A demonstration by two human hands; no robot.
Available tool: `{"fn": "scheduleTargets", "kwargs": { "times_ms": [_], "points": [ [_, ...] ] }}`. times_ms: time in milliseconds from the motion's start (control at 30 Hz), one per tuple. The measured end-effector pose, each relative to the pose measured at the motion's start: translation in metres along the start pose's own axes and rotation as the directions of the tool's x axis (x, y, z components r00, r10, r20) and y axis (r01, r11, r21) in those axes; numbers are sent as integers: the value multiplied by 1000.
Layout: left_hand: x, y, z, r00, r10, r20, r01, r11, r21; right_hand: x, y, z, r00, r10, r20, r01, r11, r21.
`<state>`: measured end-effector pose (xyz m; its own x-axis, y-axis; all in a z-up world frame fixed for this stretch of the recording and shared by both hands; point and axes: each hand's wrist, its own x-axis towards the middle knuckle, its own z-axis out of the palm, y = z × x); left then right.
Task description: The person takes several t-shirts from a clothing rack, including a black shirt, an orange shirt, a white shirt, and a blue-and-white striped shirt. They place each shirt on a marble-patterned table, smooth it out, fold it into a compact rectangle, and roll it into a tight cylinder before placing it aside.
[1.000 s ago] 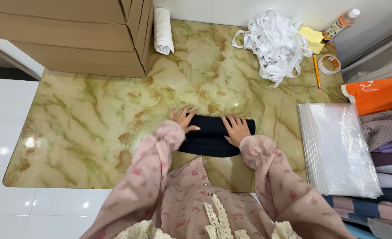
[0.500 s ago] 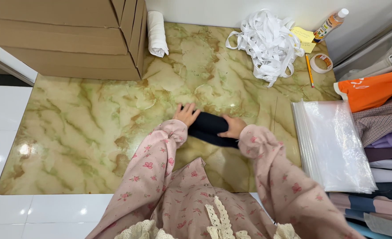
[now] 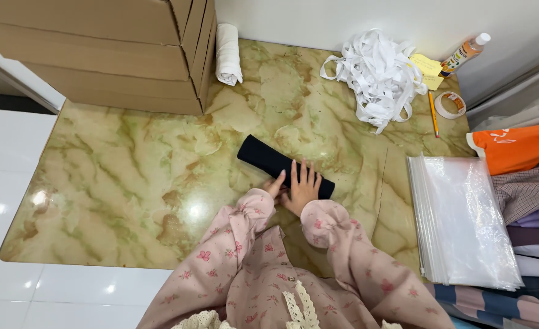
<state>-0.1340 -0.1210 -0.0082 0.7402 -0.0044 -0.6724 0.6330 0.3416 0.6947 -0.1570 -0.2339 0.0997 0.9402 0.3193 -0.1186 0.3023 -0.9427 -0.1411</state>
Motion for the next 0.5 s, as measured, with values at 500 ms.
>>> {"fn": "scheduleTargets", "kwargs": {
  "times_ms": [500],
  "points": [
    [109, 36, -8, 957, 226, -180, -199, 968, 156, 80, 36, 17, 903, 293, 313, -425, 516, 744]
  ]
}}
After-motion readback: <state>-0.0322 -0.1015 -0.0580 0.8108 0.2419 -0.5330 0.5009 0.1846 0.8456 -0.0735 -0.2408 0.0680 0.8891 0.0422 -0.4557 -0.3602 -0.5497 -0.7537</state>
